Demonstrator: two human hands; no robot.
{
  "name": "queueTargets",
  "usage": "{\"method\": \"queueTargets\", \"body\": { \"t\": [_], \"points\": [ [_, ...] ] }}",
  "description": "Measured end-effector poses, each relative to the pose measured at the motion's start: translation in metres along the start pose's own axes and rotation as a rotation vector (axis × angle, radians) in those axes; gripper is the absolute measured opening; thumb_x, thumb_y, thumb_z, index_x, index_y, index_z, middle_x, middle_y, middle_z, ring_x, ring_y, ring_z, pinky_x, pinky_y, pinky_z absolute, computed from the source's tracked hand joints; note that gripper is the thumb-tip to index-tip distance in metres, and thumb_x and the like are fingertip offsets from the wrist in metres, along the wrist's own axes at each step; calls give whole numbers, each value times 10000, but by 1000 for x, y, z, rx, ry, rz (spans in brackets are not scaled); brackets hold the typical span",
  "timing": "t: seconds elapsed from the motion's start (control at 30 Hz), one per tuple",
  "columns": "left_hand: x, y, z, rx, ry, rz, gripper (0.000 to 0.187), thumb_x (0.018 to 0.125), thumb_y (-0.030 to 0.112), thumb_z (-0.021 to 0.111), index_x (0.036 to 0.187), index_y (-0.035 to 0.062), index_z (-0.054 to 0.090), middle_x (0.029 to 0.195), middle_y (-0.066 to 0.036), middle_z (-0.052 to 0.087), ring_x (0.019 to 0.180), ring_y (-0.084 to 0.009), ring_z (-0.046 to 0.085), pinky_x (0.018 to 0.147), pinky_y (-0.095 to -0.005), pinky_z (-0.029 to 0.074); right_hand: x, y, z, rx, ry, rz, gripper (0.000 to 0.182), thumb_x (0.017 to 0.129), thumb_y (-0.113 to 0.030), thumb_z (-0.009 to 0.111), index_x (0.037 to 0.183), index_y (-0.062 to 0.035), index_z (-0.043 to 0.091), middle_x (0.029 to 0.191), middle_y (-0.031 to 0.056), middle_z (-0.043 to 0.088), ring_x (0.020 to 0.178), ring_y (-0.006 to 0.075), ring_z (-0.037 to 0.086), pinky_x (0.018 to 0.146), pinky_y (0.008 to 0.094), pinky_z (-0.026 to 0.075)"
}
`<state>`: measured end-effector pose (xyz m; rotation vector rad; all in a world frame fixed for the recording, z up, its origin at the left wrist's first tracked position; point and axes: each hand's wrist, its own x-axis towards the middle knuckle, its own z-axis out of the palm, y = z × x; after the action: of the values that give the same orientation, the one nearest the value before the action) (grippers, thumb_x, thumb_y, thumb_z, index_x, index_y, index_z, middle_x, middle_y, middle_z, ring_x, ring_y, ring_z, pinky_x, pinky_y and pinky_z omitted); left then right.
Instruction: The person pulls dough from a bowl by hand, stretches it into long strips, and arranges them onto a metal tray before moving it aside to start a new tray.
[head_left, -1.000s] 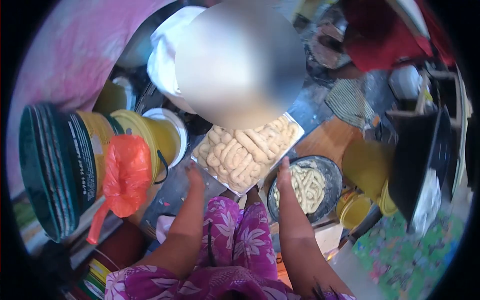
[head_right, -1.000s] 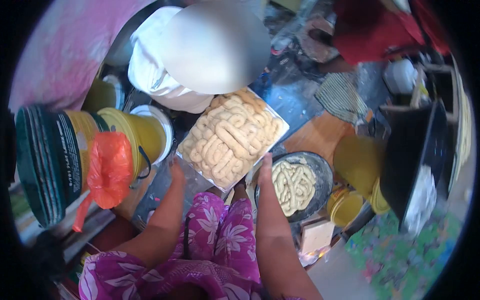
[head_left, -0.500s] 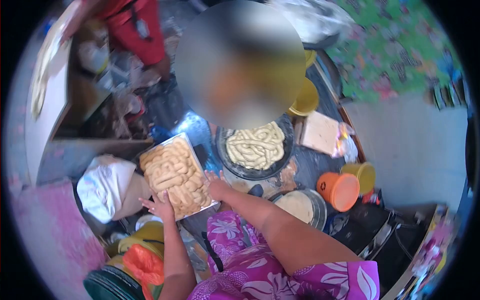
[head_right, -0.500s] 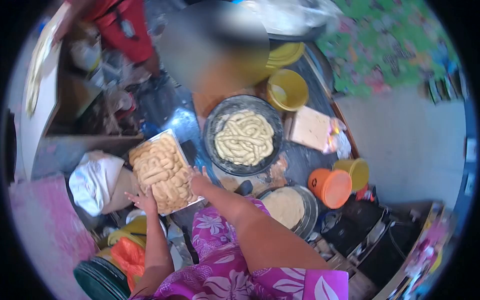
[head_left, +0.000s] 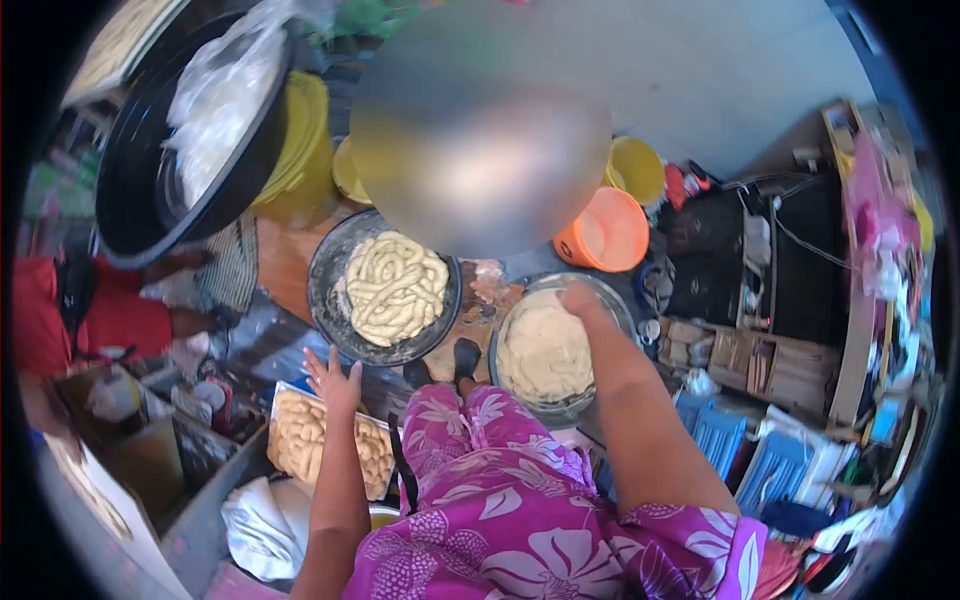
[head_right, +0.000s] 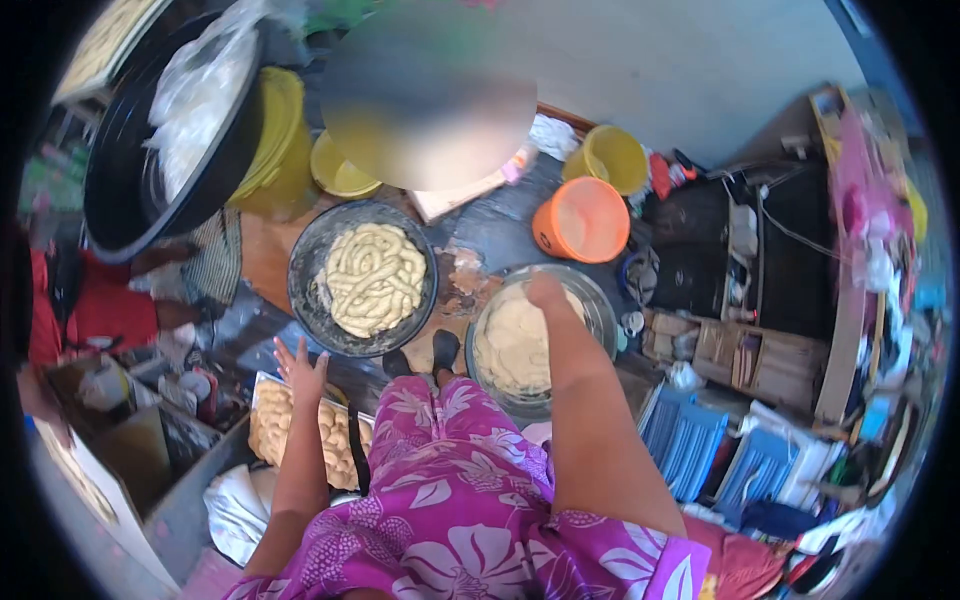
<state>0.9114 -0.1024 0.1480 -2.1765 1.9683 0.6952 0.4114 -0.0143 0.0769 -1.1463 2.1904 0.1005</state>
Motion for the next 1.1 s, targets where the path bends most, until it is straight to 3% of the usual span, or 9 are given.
{"method": "queueTargets", "body": {
  "t": [0.1, 0.2, 0.4, 0.53, 0.57, 0.67, 0.7, 1.0, 1.1],
  "points": [
    [24, 69, -17, 29, -26, 265, 660, 765, 390, 633, 1333, 142, 405, 1482, -187, 9, 1350, -405, 61, 1060, -542, 114, -55, 49, -14, 385, 314, 342, 617, 760, -241, 630, 1284, -3, 409, 1197, 242, 512, 1114, 349, 497, 949, 378, 387],
    [43, 144, -14, 83, -63, 527, 654, 781, 446, 595, 1324, 129, 418, 1479, -194, 16, 1350, -401, 73, 1061, -547, 93, -94, 80, 10, 431, 468, 423, 734, 747, -251, 657, 1344, 3, 313, 1286, 243, 433, 1184, 351, 431, 985, 366, 351],
    [6, 301, -3, 223, -258, 905, 650, 786, 471, 572, 1332, 159, 409, 1486, -172, 11, 1357, -390, 51, 1057, -564, 84, -155, 84, 39, 598, 317, 541, 820, 744, -208, 660, 1382, 10, 192, 1373, 264, 298, 1282, 371, 285, 1048, 367, 272],
    [-26, 355, 25, 408, -392, 1032, 637, 791, 477, 560, 1335, 185, 403, 1490, -158, -19, 1357, -396, 42, 1057, -569, 87, -203, 90, 72, 831, 248, 566, 758, 769, -242, 631, 1377, -10, 243, 1346, 250, 356, 1253, 349, 349, 1032, 354, 297],
    [-35, 367, 30, 471, -440, 1027, 642, 789, 480, 560, 1341, 198, 392, 1492, -149, -17, 1358, -399, 36, 1058, -570, 81, -220, 90, 78, 844, 161, 646, 653, 778, -260, 604, 1339, -40, 353, 1265, 259, 448, 1181, 349, 442, 997, 360, 346],
    [-59, 392, 48, 618, -544, 1107, 659, 783, 487, 563, 1348, 201, 379, 1493, -144, -14, 1360, -395, 28, 1058, -572, 74, -242, 128, 180, 837, 62, 662, 526, 780, -261, 571, 1260, -72, 475, 1182, 238, 524, 1112, 346, 505, 957, 375, 388],
    [-67, 402, 50, 674, -578, 1134, 675, 780, 501, 559, 1355, 203, 367, 1493, -145, 8, 1361, -391, 23, 1057, -576, 68, -256, 128, 191, 798, 107, 683, 527, 769, -254, 636, 1198, 24, 509, 1134, 235, 566, 1062, 317, 557, 896, 358, 424],
    [-106, 490, 100, 1213, -706, 1543, 696, 787, 566, 516, 1357, 199, 361, 1463, -138, 194, 1355, -381, 84, 1049, -591, 118, -297, 82, 228, 1367, 626, 1107, 490, 768, -277, 631, 1137, 33, 547, 1066, 212, 607, 996, 305, 584, 854, 358, 437],
    [-43, 515, 180, 1395, -801, 1795, 691, 788, 579, 507, 1348, 195, 377, 1440, -145, 251, 1337, -392, 148, 1041, -587, 163, -279, 66, 237, 1500, 801, 1249, 478, 773, -264, 618, 1163, 2, 541, 1086, 225, 591, 1019, 323, 571, 878, 357, 428]
  ]
}}
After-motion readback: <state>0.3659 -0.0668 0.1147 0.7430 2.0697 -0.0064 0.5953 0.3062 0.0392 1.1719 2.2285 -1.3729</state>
